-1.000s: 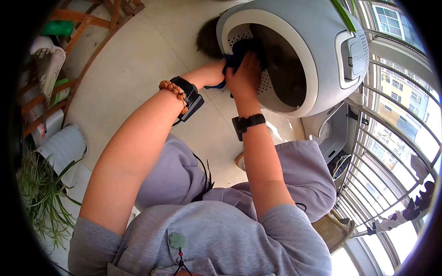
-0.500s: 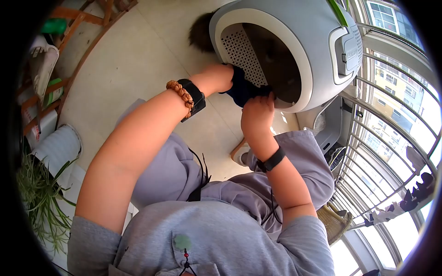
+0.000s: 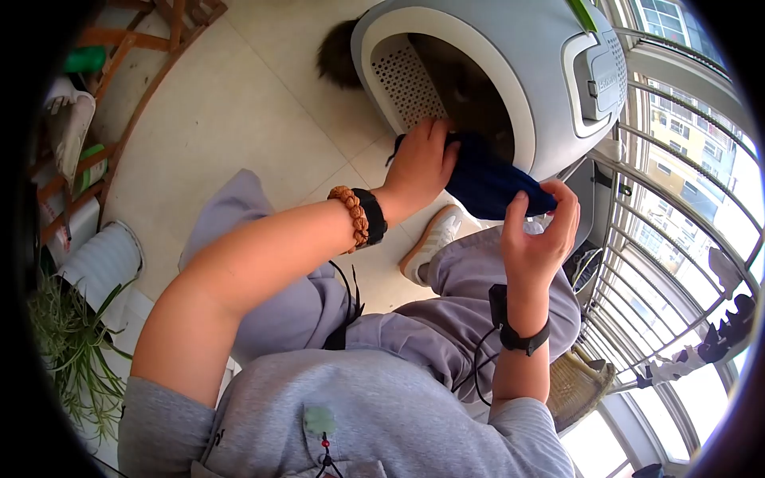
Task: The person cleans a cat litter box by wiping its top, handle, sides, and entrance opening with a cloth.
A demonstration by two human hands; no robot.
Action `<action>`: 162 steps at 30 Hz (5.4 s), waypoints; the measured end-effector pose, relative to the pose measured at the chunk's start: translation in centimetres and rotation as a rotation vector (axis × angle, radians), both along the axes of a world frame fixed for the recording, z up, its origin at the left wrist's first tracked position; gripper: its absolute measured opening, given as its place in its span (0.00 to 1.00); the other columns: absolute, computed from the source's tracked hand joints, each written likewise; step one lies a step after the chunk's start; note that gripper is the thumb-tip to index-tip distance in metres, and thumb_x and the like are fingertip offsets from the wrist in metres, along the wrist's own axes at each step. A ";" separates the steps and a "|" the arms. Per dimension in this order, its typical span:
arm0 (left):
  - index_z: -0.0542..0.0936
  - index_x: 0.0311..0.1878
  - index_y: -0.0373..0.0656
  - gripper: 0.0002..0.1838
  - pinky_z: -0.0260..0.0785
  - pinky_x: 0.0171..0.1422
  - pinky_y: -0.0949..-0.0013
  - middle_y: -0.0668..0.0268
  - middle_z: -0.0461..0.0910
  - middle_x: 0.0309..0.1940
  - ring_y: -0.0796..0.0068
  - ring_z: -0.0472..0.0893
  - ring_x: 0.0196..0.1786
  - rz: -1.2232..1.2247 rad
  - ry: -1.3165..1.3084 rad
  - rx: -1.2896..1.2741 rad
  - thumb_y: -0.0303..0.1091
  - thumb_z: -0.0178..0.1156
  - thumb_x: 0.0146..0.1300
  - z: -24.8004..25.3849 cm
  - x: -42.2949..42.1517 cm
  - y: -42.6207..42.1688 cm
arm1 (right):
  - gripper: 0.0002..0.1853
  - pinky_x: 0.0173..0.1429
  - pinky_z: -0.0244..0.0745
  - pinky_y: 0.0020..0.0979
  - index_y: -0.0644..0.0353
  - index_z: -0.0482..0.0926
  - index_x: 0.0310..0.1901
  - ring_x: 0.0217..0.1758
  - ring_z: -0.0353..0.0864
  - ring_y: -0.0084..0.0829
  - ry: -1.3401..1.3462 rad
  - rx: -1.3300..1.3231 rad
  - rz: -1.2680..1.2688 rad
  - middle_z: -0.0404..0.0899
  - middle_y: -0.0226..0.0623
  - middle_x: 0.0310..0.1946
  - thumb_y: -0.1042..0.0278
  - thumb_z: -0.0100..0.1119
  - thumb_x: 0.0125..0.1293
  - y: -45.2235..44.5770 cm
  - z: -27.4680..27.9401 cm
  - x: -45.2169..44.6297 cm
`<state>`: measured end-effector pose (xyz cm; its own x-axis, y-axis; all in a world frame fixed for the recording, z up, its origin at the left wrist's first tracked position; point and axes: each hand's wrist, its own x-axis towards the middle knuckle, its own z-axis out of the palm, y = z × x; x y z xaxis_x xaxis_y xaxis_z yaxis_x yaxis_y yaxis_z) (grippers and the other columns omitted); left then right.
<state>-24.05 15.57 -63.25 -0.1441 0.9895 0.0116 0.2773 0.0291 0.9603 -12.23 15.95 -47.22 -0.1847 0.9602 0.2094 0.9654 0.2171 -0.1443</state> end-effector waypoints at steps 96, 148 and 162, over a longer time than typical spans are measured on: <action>0.48 0.77 0.26 0.45 0.53 0.80 0.53 0.37 0.52 0.74 0.37 0.57 0.76 -0.190 -0.378 -0.112 0.18 0.54 0.55 3.6 8.8 -8.5 | 0.39 0.49 0.70 0.25 0.59 0.61 0.65 0.41 0.74 0.23 0.323 -0.204 -0.164 0.73 0.30 0.35 0.79 0.74 0.56 0.1 -4.9 4.5; 0.66 0.63 0.24 0.34 0.64 0.71 0.53 0.36 0.70 0.60 0.38 0.67 0.68 -0.409 -0.471 -0.104 0.23 0.57 0.49 2.3 7.0 -2.9 | 0.57 0.83 0.29 0.50 0.63 0.40 0.81 0.85 0.28 0.57 0.119 -0.106 0.204 0.30 0.59 0.81 0.73 0.52 0.44 3.0 -4.6 5.4; 0.47 0.79 0.32 0.48 0.51 0.82 0.52 0.38 0.57 0.74 0.42 0.57 0.78 -0.324 -0.461 -0.100 0.25 0.59 0.57 2.7 10.1 -9.0 | 0.56 0.83 0.29 0.51 0.63 0.41 0.80 0.85 0.29 0.59 0.121 -0.108 0.181 0.31 0.60 0.81 0.72 0.53 0.45 2.9 -4.6 5.3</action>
